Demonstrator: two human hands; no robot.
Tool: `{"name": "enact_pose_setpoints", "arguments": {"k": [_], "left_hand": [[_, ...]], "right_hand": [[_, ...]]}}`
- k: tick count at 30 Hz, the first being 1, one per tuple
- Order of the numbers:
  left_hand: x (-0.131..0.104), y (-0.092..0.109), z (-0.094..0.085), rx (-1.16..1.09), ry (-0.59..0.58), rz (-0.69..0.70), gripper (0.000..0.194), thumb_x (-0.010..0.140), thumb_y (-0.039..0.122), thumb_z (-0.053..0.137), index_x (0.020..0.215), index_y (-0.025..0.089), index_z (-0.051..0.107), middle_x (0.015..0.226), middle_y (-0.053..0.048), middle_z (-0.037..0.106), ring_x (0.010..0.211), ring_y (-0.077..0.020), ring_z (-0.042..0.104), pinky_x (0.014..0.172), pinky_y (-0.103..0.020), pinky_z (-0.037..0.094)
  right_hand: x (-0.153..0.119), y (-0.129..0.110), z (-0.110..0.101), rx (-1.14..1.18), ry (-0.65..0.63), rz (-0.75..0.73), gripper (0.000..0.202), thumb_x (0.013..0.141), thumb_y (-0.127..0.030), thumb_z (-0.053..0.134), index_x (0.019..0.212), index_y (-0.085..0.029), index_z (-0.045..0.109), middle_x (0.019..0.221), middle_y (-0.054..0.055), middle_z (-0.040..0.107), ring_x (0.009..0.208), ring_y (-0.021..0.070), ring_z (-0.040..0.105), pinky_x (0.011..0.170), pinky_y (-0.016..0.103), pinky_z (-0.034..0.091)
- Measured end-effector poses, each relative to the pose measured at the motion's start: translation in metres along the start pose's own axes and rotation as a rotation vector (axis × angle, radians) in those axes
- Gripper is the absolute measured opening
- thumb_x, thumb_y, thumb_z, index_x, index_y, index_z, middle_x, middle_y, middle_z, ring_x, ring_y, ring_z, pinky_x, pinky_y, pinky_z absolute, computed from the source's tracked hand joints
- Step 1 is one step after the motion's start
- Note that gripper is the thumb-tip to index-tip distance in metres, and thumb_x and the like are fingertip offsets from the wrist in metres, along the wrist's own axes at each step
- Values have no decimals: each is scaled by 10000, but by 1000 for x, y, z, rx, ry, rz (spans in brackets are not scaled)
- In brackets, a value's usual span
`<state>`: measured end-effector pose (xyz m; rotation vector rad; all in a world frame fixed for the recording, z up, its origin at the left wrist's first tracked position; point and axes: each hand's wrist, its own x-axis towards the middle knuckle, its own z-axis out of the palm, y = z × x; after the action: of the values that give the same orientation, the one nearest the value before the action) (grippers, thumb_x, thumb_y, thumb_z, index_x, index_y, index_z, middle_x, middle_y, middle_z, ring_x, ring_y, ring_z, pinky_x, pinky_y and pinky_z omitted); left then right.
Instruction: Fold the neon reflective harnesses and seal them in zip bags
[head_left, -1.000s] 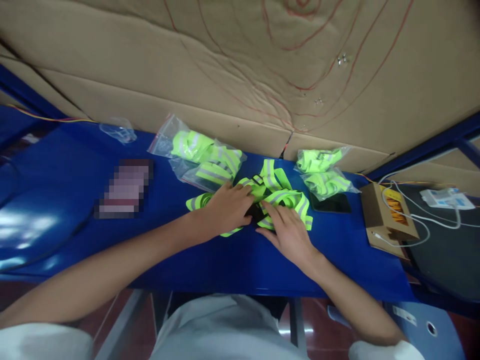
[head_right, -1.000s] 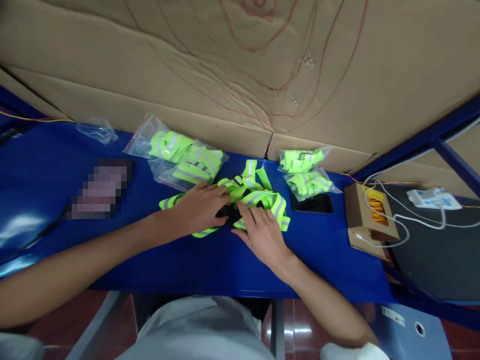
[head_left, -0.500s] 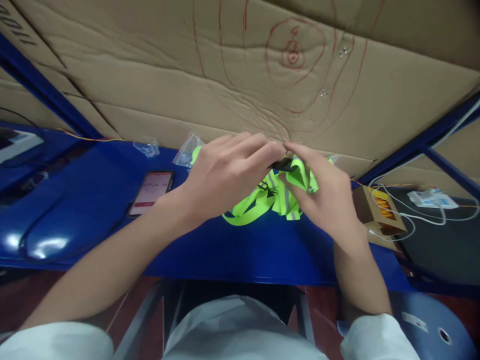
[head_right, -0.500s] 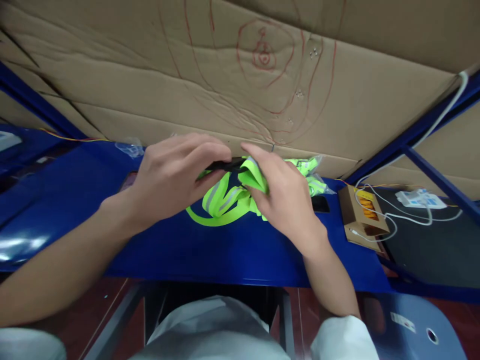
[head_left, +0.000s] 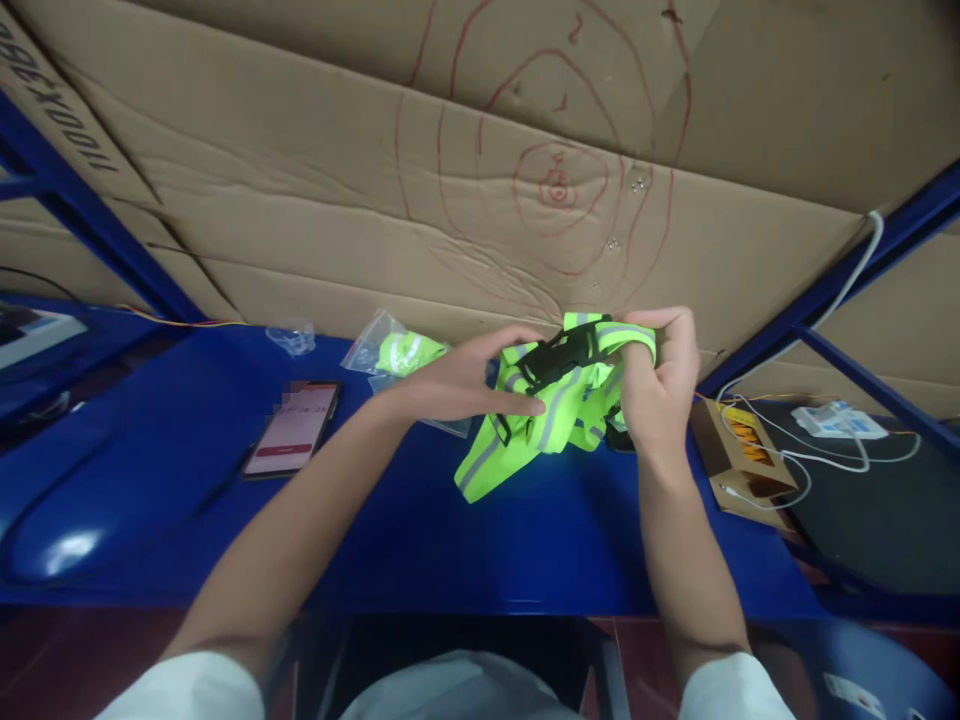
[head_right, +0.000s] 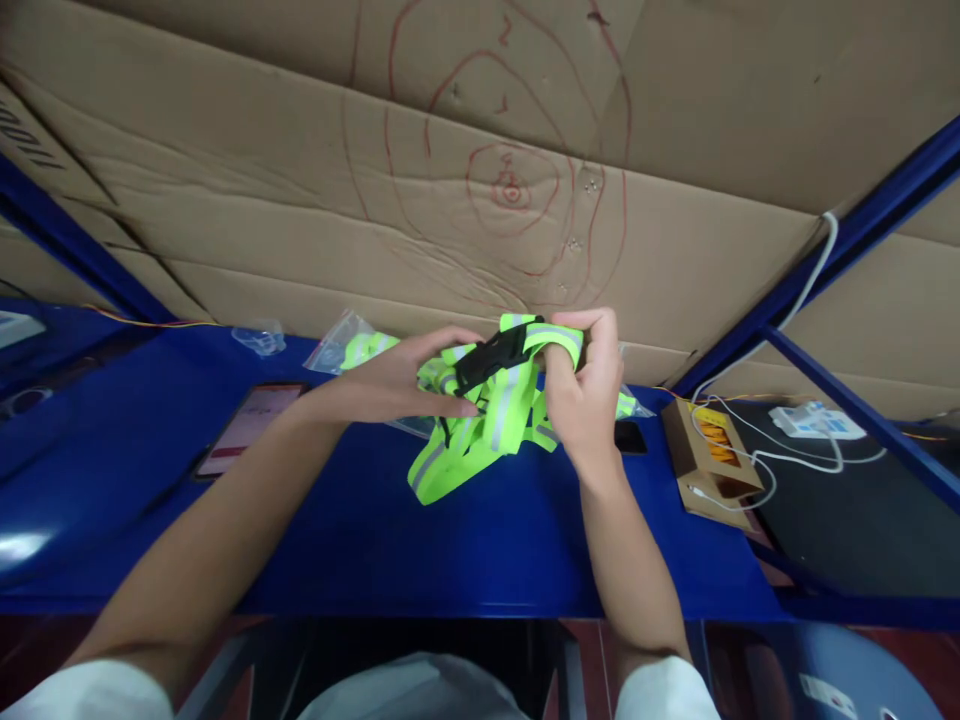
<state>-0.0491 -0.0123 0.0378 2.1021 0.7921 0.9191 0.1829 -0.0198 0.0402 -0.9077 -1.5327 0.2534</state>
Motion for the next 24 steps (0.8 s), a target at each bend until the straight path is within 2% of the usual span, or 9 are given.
{"name": "enact_pose_setpoints", "arguments": {"k": [2, 5, 7, 11, 13, 16, 19, 21, 24], "left_hand": [[1, 3, -4, 19, 90, 23, 592, 783, 450, 839, 1287, 231, 623, 1338, -76, 667, 1268, -283, 597, 1096, -402, 447], [2, 6, -14, -27, 200, 64, 503, 800, 377, 833, 1241, 219, 647, 1294, -76, 691, 1204, -258, 635, 1041, -358, 485], [2, 6, -19, -61, 240, 95, 511, 780, 344, 854, 1234, 219, 656, 1288, -79, 696, 1197, -255, 644, 1027, -348, 500], [1, 3, -17, -136, 200, 155, 590, 732, 340, 900, 1253, 215, 654, 1302, -102, 691, 1220, -281, 649, 1016, -361, 529], [2, 1, -12, -225, 161, 154, 696, 724, 360, 913, 1338, 249, 604, 1258, -90, 711, 1168, -278, 685, 957, -355, 567], [3, 2, -4, -362, 145, 128, 903, 714, 427, 921, 1481, 341, 454, 1143, -42, 749, 1036, -263, 742, 837, -344, 610], [4, 9, 0, -500, 227, 136, 970, 697, 454, 929, 1507, 364, 405, 1090, -10, 754, 867, -227, 763, 719, -316, 617], [4, 15, -1, -604, 269, 119, 979, 680, 427, 943, 1502, 353, 418, 1064, 4, 756, 736, -190, 751, 631, -280, 598], [3, 19, -6, -703, 239, 17, 949, 648, 417, 957, 1467, 364, 482, 1048, 19, 772, 627, -174, 735, 558, -265, 581]], "right_hand": [[5, 1, -10, -27, -121, -16, 125, 922, -259, 620, 1041, -267, 582, 1038, 42, 663, 937, 222, 675, 859, 422, 577], [14, -4, -29, -15, -467, -43, 415, 845, -345, 790, 1200, -276, 587, 1216, 54, 657, 1091, 248, 655, 955, 421, 559], [18, -7, -37, 8, -607, -55, 586, 807, -420, 845, 1305, -286, 569, 1328, 63, 629, 1189, 265, 624, 1019, 421, 541], [19, -2, -30, 83, -582, -16, 662, 858, -485, 795, 1431, -321, 508, 1485, 72, 548, 1319, 278, 570, 1117, 454, 491], [18, 3, -21, 158, -644, 20, 725, 841, -512, 805, 1468, -328, 489, 1546, 69, 512, 1398, 291, 523, 1172, 474, 448], [17, 6, -8, 320, -761, 77, 743, 801, -621, 797, 1431, -309, 557, 1524, 67, 557, 1433, 313, 506, 1209, 493, 410], [19, 2, -1, 458, -750, 149, 893, 728, -727, 792, 1474, -318, 520, 1473, 80, 602, 1342, 330, 599, 1119, 510, 504], [23, -1, 3, 473, -744, 203, 965, 686, -719, 827, 1493, -309, 495, 1374, 94, 666, 1229, 329, 675, 1013, 512, 578], [26, -6, 10, 431, -709, 249, 854, 676, -669, 859, 1380, -263, 599, 1197, 93, 739, 1099, 322, 728, 897, 495, 630]]}}
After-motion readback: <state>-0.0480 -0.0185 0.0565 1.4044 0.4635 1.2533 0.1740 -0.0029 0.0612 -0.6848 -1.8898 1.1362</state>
